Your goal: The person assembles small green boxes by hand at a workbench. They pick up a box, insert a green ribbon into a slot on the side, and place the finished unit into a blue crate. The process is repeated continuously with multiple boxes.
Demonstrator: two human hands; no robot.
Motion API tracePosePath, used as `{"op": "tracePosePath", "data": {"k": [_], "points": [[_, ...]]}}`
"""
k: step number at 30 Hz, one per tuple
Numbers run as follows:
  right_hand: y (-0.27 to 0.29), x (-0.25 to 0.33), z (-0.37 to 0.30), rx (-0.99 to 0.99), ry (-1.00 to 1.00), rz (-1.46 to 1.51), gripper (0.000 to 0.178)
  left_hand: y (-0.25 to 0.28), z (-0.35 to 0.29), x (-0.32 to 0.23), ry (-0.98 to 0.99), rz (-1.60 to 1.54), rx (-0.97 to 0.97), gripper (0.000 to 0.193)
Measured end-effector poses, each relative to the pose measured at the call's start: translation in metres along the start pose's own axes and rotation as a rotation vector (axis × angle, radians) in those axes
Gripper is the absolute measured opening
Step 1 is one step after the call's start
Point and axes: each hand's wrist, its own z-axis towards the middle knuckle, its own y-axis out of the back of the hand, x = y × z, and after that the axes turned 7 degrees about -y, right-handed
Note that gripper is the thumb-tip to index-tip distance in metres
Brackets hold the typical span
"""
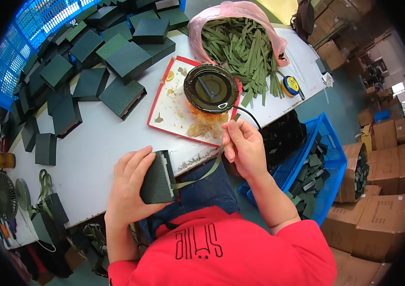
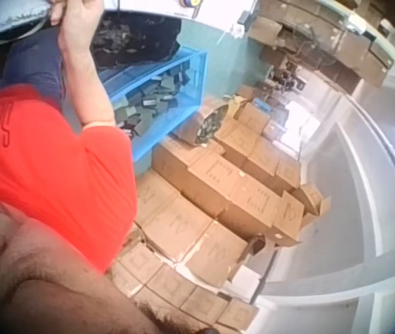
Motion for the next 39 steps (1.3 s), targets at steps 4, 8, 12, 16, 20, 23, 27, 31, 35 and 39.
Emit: {"op": "tracePosePath", "data": {"k": [4, 8, 12, 16, 20, 23, 27, 31, 35, 39], "points": [[0.005, 0.003, 0.011, -0.050, -0.035, -0.147, 0.028, -0.005, 0.008, -0.003, -0.024, -0.018, 0.015, 0.091], [0.004, 0.006, 0.015, -0.068, -0.053, -0.218, 0.030, -0.005, 0.012, -0.005, -0.042, -0.032, 0.027, 0.090], [0.005, 0.003, 0.019, -0.087, -0.009, -0.310, 0.032, -0.007, 0.011, -0.003, -0.037, -0.038, 0.037, 0.098], [0.006, 0.004, 0.020, -0.083, -0.024, -0.317, 0.032, -0.007, 0.011, -0.003, -0.042, -0.034, 0.039, 0.098], [0.006, 0.003, 0.023, -0.077, -0.029, -0.318, 0.032, -0.007, 0.012, -0.005, -0.042, -0.026, 0.047, 0.098], [0.005, 0.004, 0.025, -0.082, -0.055, -0.289, 0.033, -0.008, 0.012, -0.005, -0.043, -0.032, 0.044, 0.098], [0.003, 0.007, 0.028, -0.075, -0.110, -0.211, 0.033, -0.007, 0.012, -0.005, -0.043, -0.031, 0.047, 0.098], [0.006, 0.008, 0.030, -0.052, -0.151, -0.159, 0.031, -0.008, 0.012, -0.003, -0.038, -0.034, 0.047, 0.098], [0.007, 0.009, 0.028, -0.037, -0.152, -0.117, 0.028, -0.008, 0.012, -0.005, -0.028, -0.033, 0.052, 0.098], [0.004, 0.007, 0.013, -0.039, -0.106, -0.174, 0.025, -0.008, 0.009, -0.001, -0.037, -0.036, 0.021, 0.101]]}}
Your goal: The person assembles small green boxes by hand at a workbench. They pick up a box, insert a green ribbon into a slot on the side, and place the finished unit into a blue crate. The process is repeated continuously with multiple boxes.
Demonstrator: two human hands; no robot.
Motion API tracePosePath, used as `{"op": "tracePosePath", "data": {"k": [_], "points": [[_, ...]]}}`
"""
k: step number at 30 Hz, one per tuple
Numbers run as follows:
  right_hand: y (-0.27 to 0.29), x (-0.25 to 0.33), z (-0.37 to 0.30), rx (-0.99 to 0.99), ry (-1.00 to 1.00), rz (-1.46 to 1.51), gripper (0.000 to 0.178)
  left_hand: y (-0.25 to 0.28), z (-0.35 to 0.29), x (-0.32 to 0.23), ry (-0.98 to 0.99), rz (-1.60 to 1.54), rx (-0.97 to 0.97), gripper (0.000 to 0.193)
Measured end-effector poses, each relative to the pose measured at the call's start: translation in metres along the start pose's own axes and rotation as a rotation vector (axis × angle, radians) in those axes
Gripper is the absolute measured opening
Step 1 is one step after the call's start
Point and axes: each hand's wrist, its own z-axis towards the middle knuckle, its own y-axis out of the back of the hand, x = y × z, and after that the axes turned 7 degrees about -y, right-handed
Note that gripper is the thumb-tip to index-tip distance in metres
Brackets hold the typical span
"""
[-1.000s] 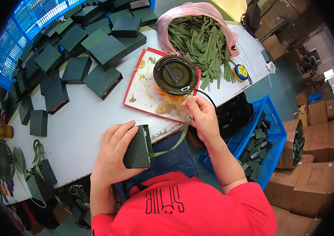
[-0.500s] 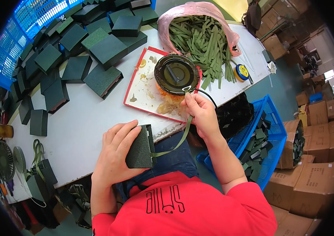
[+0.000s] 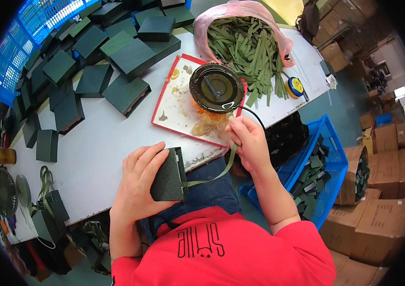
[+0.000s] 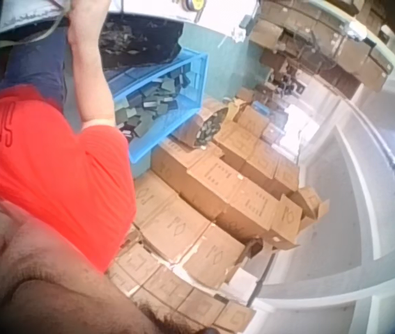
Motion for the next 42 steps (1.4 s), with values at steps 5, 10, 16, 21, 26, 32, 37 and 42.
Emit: {"op": "tracePosePath", "data": {"k": [5, 10, 16, 21, 26, 32, 37, 42], "points": [[-0.014, 0.006, -0.036, 0.184, 0.052, -0.254, 0.019, 0.006, 0.001, 0.003, 0.012, -0.141, -0.034, 0.098], [-0.027, 0.009, -0.043, 0.435, -0.122, -0.389, 0.022, 0.011, 0.002, 0.004, -0.084, -0.293, -0.020, 0.104], [-0.034, -0.001, -0.034, 0.496, -0.150, -0.440, 0.025, 0.010, 0.003, 0.005, -0.118, -0.357, -0.015, 0.107], [-0.038, 0.003, -0.033, 0.527, -0.185, -0.454, 0.028, 0.011, 0.004, 0.003, -0.117, -0.362, -0.009, 0.107], [-0.040, 0.015, -0.029, 0.585, -0.250, -0.545, 0.027, 0.010, 0.003, 0.005, -0.128, -0.360, 0.001, 0.105], [-0.043, 0.016, -0.025, 0.603, -0.310, -0.608, 0.025, 0.013, 0.003, 0.005, -0.148, -0.320, 0.043, 0.097], [-0.040, 0.009, -0.021, 0.601, -0.335, -0.635, 0.021, 0.016, 0.007, 0.004, -0.201, -0.181, 0.151, 0.094], [-0.029, 0.012, -0.018, 0.623, -0.234, -0.605, 0.023, 0.012, 0.001, 0.010, -0.145, -0.276, 0.032, 0.095]]}}
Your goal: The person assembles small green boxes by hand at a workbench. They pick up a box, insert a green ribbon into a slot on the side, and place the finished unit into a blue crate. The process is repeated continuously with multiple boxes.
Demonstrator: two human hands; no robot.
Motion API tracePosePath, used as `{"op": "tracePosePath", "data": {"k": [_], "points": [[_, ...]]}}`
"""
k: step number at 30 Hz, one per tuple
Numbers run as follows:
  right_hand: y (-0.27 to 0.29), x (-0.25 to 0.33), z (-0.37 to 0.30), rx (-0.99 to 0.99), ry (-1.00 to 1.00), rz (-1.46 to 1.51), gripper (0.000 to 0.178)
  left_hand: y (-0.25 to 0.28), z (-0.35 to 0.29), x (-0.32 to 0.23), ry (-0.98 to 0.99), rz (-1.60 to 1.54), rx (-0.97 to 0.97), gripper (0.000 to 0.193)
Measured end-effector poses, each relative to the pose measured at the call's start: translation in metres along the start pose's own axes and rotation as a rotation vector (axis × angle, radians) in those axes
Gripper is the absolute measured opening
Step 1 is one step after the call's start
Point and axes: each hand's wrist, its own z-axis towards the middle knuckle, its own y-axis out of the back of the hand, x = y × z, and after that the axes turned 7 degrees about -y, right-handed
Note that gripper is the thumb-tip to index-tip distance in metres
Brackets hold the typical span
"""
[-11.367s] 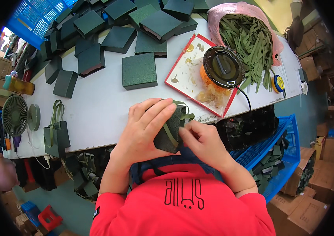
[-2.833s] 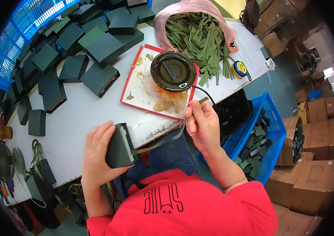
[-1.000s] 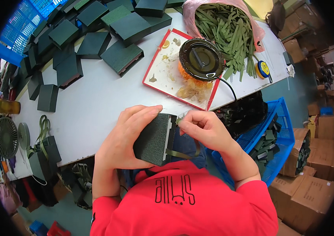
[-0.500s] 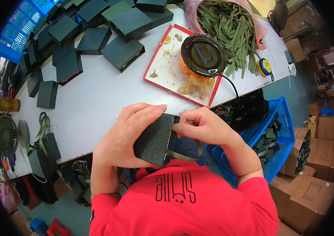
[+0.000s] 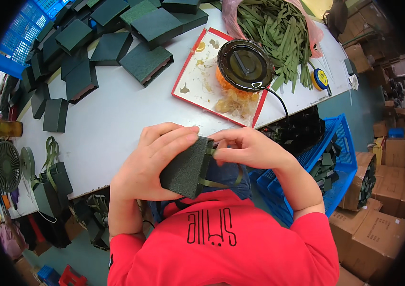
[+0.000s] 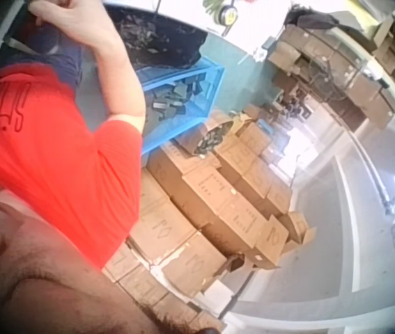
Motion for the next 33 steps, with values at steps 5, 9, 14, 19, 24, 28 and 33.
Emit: {"op": "tracePosePath", "data": {"k": [5, 9, 14, 19, 24, 28, 33], "points": [[0.000, -0.017, -0.003, -0.308, 0.221, 0.069, 0.022, 0.005, -0.003, 0.003, 0.029, 0.021, -0.022, 0.095], [-0.016, -0.007, -0.006, -0.273, 0.213, -0.001, 0.018, 0.004, 0.000, 0.001, 0.021, 0.042, -0.004, 0.095], [-0.029, -0.007, 0.005, -0.296, 0.149, 0.034, 0.027, 0.002, 0.006, -0.003, -0.021, 0.055, 0.054, 0.093], [-0.023, -0.015, 0.011, -0.226, 0.039, 0.064, 0.025, -0.003, 0.005, -0.003, -0.017, 0.144, 0.092, 0.094], [-0.015, -0.014, -0.006, -0.327, 0.223, 0.689, 0.024, 0.000, 0.000, -0.006, 0.222, 0.052, 0.002, 0.100], [0.020, -0.049, -0.010, -0.371, 0.581, 1.178, 0.013, 0.001, -0.005, -0.001, 0.224, 0.160, -0.088, 0.105], [0.065, -0.054, -0.029, -0.886, 0.720, 0.856, 0.026, 0.013, -0.030, 0.009, 0.416, 0.481, -0.123, 0.108]]}}
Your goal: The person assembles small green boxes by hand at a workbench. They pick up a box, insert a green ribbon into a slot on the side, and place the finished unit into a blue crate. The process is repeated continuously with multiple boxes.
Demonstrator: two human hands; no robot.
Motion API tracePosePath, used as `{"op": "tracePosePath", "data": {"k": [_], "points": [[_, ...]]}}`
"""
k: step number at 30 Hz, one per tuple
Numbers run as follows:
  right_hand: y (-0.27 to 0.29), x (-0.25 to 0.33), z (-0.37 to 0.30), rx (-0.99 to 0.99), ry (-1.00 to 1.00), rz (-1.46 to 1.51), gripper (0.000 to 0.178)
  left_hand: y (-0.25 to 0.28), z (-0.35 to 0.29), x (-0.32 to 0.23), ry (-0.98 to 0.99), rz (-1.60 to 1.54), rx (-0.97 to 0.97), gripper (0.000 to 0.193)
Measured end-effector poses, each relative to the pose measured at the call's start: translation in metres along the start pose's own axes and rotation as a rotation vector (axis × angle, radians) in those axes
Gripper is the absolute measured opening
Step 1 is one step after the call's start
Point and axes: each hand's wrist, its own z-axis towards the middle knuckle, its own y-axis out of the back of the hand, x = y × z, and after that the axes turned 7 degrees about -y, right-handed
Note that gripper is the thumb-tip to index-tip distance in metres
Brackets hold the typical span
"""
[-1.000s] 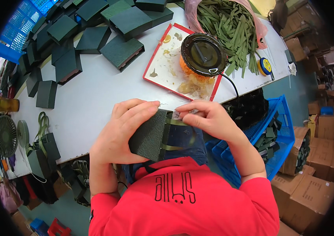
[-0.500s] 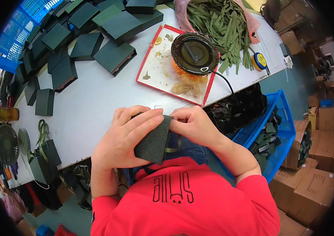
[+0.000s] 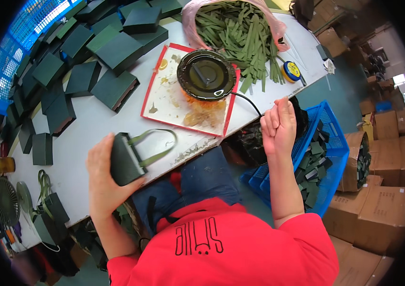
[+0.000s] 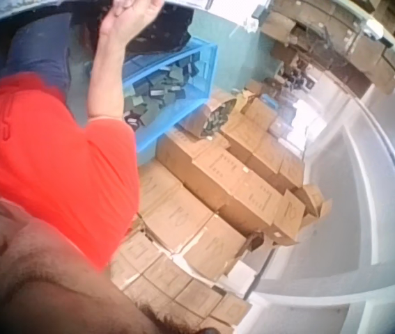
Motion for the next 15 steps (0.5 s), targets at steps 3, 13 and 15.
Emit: {"op": "tracePosePath", "data": {"k": [3, 13, 15], "points": [[0.003, 0.002, -0.002, -0.049, 0.034, -0.358, 0.032, 0.003, -0.004, 0.003, -0.033, 0.010, -0.051, 0.107], [-0.089, -0.045, -0.093, 0.618, -0.384, -0.882, 0.026, -0.007, 0.020, -0.017, -0.386, -0.054, -0.231, 0.090], [-0.092, -0.054, -0.093, 0.656, -0.462, -0.878, 0.027, -0.007, 0.020, -0.023, -0.419, -0.008, -0.199, 0.087]]}}
